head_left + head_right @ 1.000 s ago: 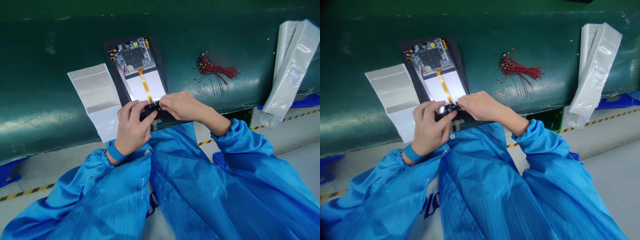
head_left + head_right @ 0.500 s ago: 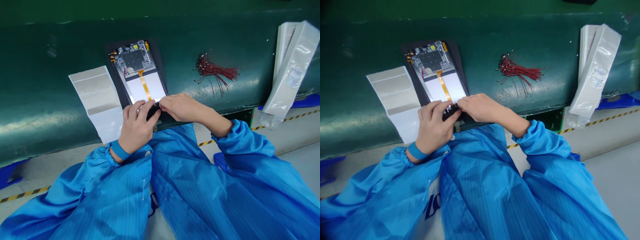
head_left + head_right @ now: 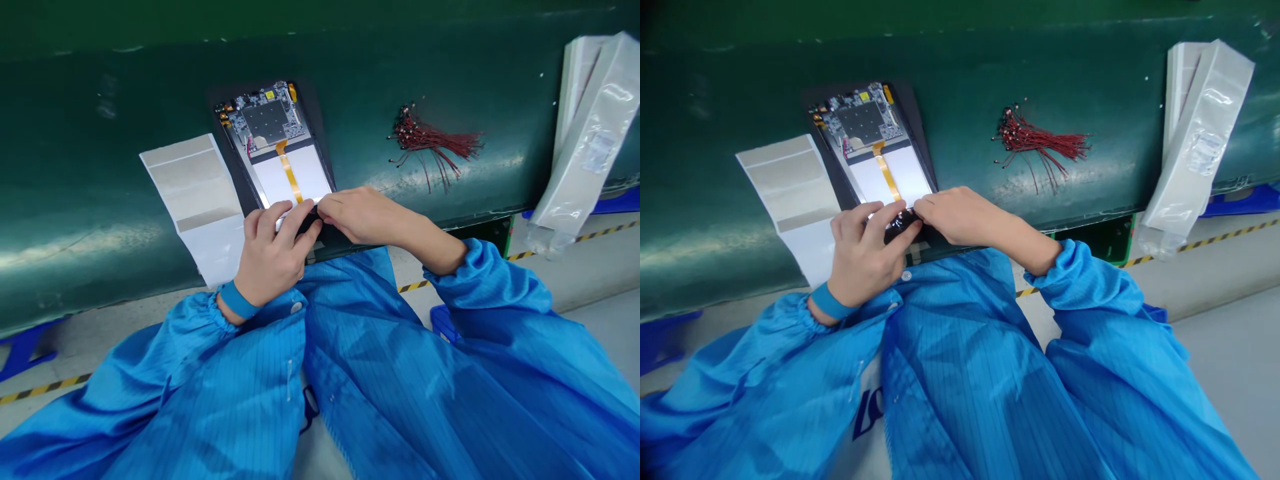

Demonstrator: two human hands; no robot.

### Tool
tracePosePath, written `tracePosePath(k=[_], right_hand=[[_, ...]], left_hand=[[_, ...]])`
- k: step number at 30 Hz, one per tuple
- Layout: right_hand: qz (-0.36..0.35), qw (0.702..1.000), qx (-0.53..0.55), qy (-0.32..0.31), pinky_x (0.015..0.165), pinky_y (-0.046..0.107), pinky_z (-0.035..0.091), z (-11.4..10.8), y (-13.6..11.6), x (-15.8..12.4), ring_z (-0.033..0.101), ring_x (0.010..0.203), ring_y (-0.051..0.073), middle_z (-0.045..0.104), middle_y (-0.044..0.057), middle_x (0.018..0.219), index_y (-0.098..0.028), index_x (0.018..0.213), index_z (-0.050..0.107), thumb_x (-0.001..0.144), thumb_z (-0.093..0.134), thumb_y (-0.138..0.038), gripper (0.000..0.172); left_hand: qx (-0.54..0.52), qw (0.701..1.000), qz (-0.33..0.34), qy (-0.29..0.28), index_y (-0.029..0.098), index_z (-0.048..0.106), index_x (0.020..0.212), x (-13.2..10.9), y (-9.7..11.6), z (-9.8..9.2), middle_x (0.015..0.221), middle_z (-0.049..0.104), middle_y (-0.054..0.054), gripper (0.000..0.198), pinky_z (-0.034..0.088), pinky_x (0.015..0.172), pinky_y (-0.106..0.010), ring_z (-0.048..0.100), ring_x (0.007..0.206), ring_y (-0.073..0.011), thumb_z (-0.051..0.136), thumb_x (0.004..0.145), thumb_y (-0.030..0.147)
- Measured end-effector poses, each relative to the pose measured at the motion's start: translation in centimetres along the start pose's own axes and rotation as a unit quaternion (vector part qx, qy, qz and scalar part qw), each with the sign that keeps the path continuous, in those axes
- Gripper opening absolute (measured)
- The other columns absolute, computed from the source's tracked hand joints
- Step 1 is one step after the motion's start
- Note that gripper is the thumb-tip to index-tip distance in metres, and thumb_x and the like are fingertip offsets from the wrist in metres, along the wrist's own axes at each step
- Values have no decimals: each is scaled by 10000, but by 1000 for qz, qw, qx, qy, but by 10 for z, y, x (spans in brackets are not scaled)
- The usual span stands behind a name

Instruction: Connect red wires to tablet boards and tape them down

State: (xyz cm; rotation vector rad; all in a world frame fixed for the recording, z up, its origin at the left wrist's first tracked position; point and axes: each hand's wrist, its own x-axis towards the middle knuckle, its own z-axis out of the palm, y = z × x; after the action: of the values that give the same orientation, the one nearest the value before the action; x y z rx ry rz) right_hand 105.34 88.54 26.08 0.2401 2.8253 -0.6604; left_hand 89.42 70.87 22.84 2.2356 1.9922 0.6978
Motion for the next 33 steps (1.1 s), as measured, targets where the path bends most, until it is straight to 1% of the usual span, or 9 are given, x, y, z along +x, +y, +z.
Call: tracePosePath(k=[9, 14, 18, 20, 22, 25, 27, 30, 33], right_hand=[[6, 1000, 4, 21, 708, 314, 270, 4, 0, -2, 590, 855, 207, 722, 117, 1058, -140, 1135, 628, 1080, 398, -225, 251], [16, 997, 33, 75, 718, 307, 278, 7, 6, -11, 574, 879, 206, 700, 102, 1055, -157, 1123, 631, 1053, 434, -219, 218], [67, 988, 29, 137, 708, 315, 278, 8, 11, -14, 559, 895, 218, 681, 99, 1028, -181, 1039, 653, 1039, 441, -232, 218], [94, 983, 22, 153, 699, 322, 272, 9, 9, -14, 554, 897, 228, 673, 104, 1006, -183, 1016, 657, 1031, 441, -236, 223], [111, 981, 22, 160, 696, 326, 270, 11, 7, -14, 550, 899, 237, 665, 109, 990, -181, 999, 658, 1023, 446, -243, 222], [122, 977, 38, 170, 702, 326, 274, 15, 4, -15, 542, 890, 235, 655, 110, 970, -181, 975, 650, 1019, 449, -253, 218], [118, 975, 58, 179, 709, 322, 283, 18, 2, -15, 538, 872, 224, 650, 101, 959, -183, 975, 641, 1012, 445, -240, 207], [107, 971, 84, 195, 719, 315, 306, 23, 0, -14, 534, 844, 204, 646, 84, 957, -187, 985, 626, 988, 449, -204, 178], [106, 967, 89, 213, 712, 309, 314, 25, -1, -12, 524, 820, 194, 640, 72, 934, -193, 962, 609, 967, 462, -194, 147]], left_hand=[[10, 1000, 21, -5, 252, 705, 1286, 5, 1, 5, 1434, 648, -115, 353, 377, 1056, -550, 533, 1347, -344, 530, 996, 155], [38, 998, 39, -6, 214, 709, 1276, 10, 9, 10, 1421, 654, -125, 356, 374, 1091, -555, 534, 1375, -337, 482, 1012, 136], [54, 998, 31, -11, 186, 681, 1330, 11, 18, 10, 1475, 623, -141, 389, 369, 1119, -546, 508, 1418, -339, 455, 1018, 132], [31, 999, 7, -9, 213, 643, 1400, 4, 18, 1, 1525, 584, -135, 432, 368, 1141, -561, 480, 1445, -347, 472, 1008, 146], [21, 999, -22, 19, 254, 591, 1471, -11, 11, -17, 1569, 534, -131, 501, 383, 1149, -594, 468, 1446, -366, 539, 979, 175], [68, 991, -87, 72, 292, 565, 1499, -45, -9, -50, 1596, 473, -130, 584, 415, 1122, -677, 471, 1413, -421, 638, 925, 213], [94, 985, -130, 70, 285, 601, 1455, -67, -22, -65, 1598, 450, -119, 541, 418, 1110, -715, 454, 1405, -456, 643, 920, 218], [81, 986, -135, 49, 271, 646, 1373, -83, -28, -66, 1585, 449, -104, 460, 428, 1118, -712, 431, 1416, -461, 633, 919, 196], [55, 994, -71, 68, 266, 670, 1323, -69, -17, -45, 1536, 513, -122, 437, 452, 1110, -666, 439, 1421, -430, 655, 898, 169]])
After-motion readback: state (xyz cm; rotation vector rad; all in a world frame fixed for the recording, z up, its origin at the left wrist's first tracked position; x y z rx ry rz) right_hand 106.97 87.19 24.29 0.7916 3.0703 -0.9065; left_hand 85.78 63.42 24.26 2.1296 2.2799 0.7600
